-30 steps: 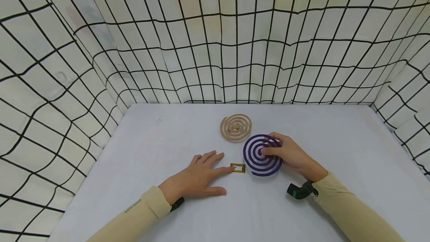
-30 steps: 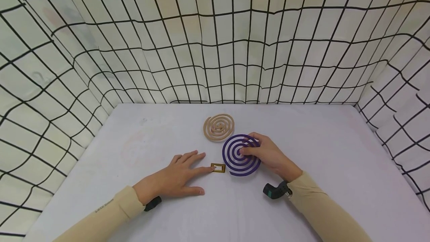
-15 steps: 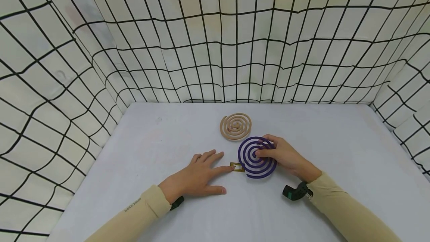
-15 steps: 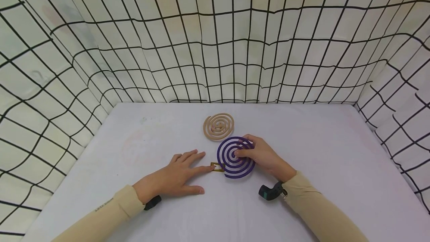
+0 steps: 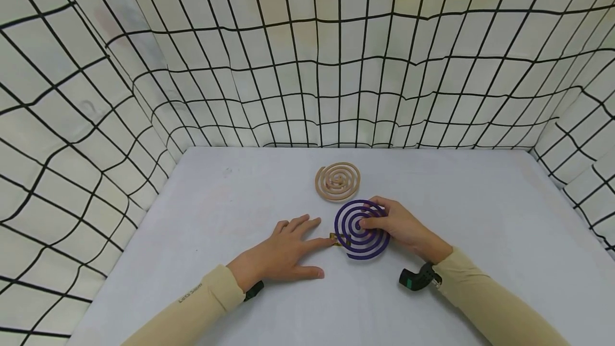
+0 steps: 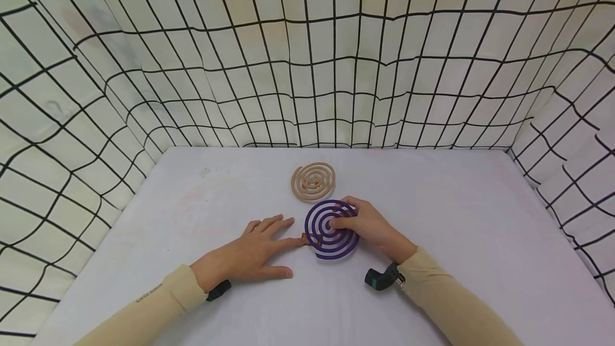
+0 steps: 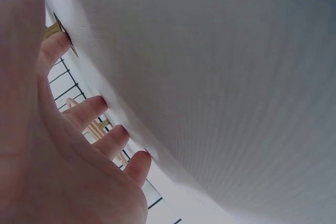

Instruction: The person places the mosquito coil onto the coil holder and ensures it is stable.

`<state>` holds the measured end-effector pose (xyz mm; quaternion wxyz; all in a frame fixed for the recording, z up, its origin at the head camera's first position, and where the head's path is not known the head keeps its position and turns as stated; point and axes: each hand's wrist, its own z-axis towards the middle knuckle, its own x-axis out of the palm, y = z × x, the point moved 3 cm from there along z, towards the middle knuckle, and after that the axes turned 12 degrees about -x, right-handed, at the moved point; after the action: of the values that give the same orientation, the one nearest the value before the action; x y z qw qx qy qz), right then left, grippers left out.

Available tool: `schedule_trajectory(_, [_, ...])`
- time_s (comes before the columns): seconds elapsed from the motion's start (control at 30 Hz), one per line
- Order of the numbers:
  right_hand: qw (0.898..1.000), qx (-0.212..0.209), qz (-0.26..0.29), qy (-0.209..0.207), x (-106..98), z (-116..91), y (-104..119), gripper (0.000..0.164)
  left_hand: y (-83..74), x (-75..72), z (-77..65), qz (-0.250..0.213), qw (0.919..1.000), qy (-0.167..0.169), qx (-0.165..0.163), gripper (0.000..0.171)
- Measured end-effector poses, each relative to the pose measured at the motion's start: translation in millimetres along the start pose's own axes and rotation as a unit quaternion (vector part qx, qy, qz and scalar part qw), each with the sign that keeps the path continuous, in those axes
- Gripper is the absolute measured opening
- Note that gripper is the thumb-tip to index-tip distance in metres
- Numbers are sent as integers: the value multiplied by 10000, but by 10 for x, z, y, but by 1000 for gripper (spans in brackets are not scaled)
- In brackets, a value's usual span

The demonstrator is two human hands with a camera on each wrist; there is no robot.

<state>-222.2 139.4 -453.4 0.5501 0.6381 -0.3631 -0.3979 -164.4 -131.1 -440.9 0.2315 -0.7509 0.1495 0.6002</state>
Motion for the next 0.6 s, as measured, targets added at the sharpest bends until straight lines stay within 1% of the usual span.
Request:
schedule_trajectory(0.2, [9999, 132, -23, -3, 63, 28, -34, 46, -7, -10, -7, -28, 10000, 24, -18, 67])
schedule_trajectory(0.37, [9999, 129, -70, 53, 95, 36, -58, 43, -8, -11, -12, -52, 10000, 58, -52, 67])
schedule_trajectory(0.6, [9997, 142, 86, 170, 139, 33, -86, 45, -3, -10, -13, -26, 10000, -11, 15, 67])
